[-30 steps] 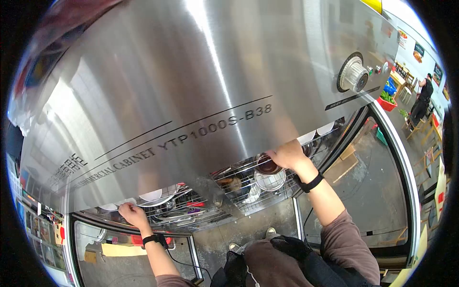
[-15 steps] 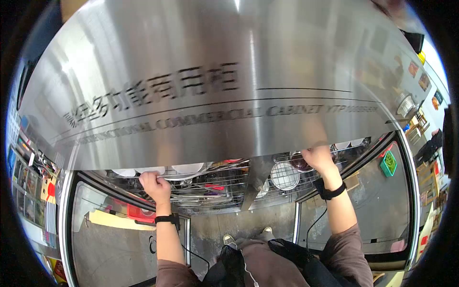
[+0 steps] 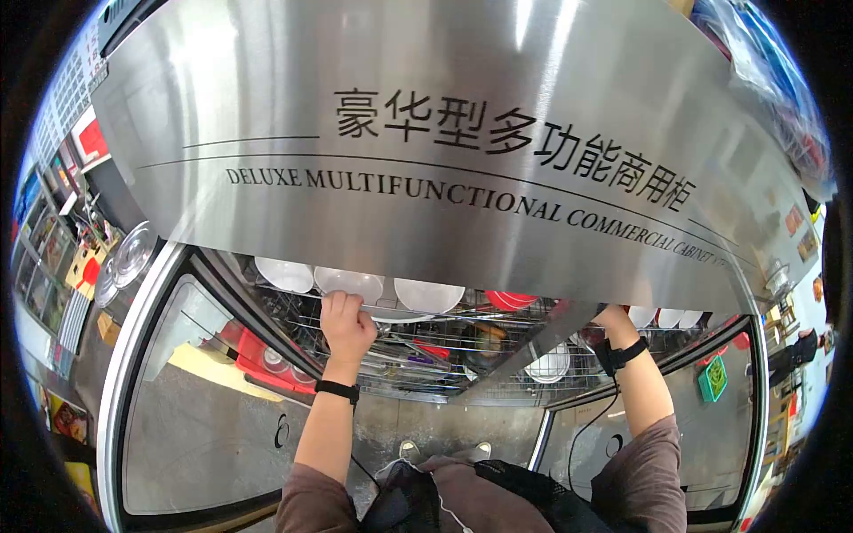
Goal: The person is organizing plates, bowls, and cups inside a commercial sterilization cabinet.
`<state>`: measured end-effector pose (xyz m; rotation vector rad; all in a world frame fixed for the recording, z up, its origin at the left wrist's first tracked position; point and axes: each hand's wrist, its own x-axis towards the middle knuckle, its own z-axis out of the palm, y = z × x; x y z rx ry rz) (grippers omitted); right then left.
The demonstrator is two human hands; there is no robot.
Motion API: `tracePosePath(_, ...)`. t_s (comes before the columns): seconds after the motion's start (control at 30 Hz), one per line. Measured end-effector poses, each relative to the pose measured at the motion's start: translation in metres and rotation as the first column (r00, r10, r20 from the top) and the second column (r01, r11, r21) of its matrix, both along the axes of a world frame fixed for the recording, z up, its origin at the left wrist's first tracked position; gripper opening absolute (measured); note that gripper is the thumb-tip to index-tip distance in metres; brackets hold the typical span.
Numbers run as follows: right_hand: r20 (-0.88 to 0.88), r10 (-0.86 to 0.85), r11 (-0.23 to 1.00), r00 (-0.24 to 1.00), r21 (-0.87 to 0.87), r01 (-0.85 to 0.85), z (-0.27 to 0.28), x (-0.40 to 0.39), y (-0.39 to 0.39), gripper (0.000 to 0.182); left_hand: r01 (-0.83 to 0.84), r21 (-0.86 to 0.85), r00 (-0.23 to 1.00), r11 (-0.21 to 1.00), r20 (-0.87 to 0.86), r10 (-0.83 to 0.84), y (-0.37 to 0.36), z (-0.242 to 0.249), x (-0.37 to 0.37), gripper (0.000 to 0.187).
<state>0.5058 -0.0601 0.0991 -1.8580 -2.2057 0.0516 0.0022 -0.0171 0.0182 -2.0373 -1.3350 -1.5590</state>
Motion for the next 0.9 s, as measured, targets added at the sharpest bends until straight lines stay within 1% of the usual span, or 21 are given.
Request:
tracePosePath(0.07, -0.046, -0.028, 0.999, 0.999, 0.032, 0.029, -0.006, 0.004, -0.001, 0.029, 0.025, 0.002, 0.999, 1.0, 0.028, -0.025, -0.002, 0.004, 0.002, 0.024)
tracePosePath(0.1, -0.098, -0.044, 0.997, 0.994, 0.064, 0.051, -0.01, 0.008, -0.004, 0.029, 0.03, -0.008, 0.999, 1.0, 0.014, -0.029, -0.003, 0.004, 0.002, 0.026)
tracePosePath(0.17, -0.267, -0.068, 0.976, 0.961, 0.183, 0.12, -0.022, 0.016, -0.011, 0.029, 0.006, -0.029, 1.0, 1.0, -0.003, -0.006, -0.005, 0.005, 0.002, 0.029)
tracePosePath(0.23, -0.514, -0.026, 0.895, 0.857, 0.371, 0.249, -0.031, 0.01, -0.029, 0.028, -0.003, -0.051, 1.0, 0.999, -0.022, 0.002, -0.007, 0.008, 0.002, 0.031)
tracePosePath(0.27, -0.584, -0.03, 0.863, 0.811, 0.395, 0.316, -0.029, 0.002, -0.041, 0.028, -0.002, -0.063, 0.999, 0.998, -0.032, 0.0, -0.008, 0.01, 0.001, 0.031)
tracePosePath(0.3, -0.599, -0.047, 0.834, 0.8, 0.417, 0.361, -0.009, -0.02, -0.059, 0.027, 0.002, -0.08, 0.999, 0.997, -0.044, -0.005, -0.01, 0.012, 0.0, 0.032)
tracePosePath(0.33, -0.621, -0.283, 0.91, 0.731, 0.068, 0.409, 0.006, -0.029, -0.078, 0.023, 0.0, -0.1, 0.999, 0.995, -0.048, -0.005, -0.013, 0.013, -0.002, 0.032)
tracePosePath(0.4, -0.441, -0.136, 0.903, 0.887, 0.313, 0.294, -0.01, -0.042, -0.097, 0.021, -0.001, -0.132, 0.998, 0.991, -0.058, -0.007, -0.014, 0.015, 0.0, 0.032)
tracePosePath(0.43, -0.311, -0.037, 0.868, 0.95, 0.461, 0.185, -0.016, -0.047, -0.098, 0.023, -0.026, -0.108, 0.998, 0.994, -0.063, 0.019, -0.014, 0.016, 0.003, 0.03)
tracePosePath(0.47, -0.167, 0.044, 0.81, 0.985, 0.583, 0.063, -0.023, -0.051, -0.098, 0.024, -0.045, -0.066, 0.997, 0.997, -0.06, 0.041, -0.016, 0.02, 0.009, 0.029)
tracePosePath(0.5, -0.144, -0.002, 0.788, 0.99, 0.609, 0.09, -0.031, -0.051, -0.098, 0.026, -0.066, -0.065, 0.997, 0.996, -0.049, 0.063, -0.014, 0.018, 0.013, 0.028)
tracePosePath(0.53, -0.183, 0.047, 0.788, 0.982, 0.611, 0.076, -0.03, -0.049, -0.098, 0.027, -0.085, -0.061, 0.996, 0.994, -0.043, 0.083, -0.013, 0.016, 0.017, 0.027)
tracePosePath(0.57, -0.185, 0.07, 0.781, 0.98, 0.621, 0.062, -0.036, -0.043, -0.095, 0.027, -0.102, -0.085, 0.995, 0.991, -0.006, 0.102, -0.013, 0.015, 0.021, 0.024)
tracePosePath(0.6, -0.194, 0.094, 0.771, 0.976, 0.634, 0.052, -0.044, -0.038, -0.09, 0.028, -0.148, -0.067, 0.989, 0.987, -0.016, 0.147, -0.011, 0.014, 0.025, 0.021)
tracePosePath(0.67, -0.179, 0.075, 0.714, 0.981, 0.697, 0.073, -0.053, -0.04, -0.084, 0.025, -0.181, -0.044, 0.983, 0.982, -0.016, 0.181, -0.007, 0.006, 0.025, 0.019)
tracePosePath(0.7, -0.18, 0.051, 0.706, 0.982, 0.702, 0.092, -0.058, -0.04, -0.083, 0.022, -0.202, -0.004, 0.979, 0.979, -0.036, 0.202, -0.002, -0.001, 0.023, 0.016)
tracePosePath(0.8, -0.261, 0.087, 0.68, 0.961, 0.721, 0.134, -0.059, -0.042, -0.081, 0.022, -0.261, 0.013, 0.963, 0.965, -0.061, 0.261, 0.0, -0.005, 0.025, 0.018)
tracePosePath(0.87, -0.301, 0.096, 0.685, 0.949, 0.712, 0.156, -0.059, -0.042, -0.085, 0.027, -0.252, -0.116, 0.966, 0.961, -0.079, 0.244, -0.013, 0.007, 0.03, 0.029)
tracePosePath(0.9, -0.308, 0.109, 0.679, 0.945, 0.717, 0.155, -0.062, -0.042, -0.084, 0.028, -0.187, -0.104, 0.981, 0.977, -0.063, 0.182, -0.013, -0.001, 0.02, 0.047)
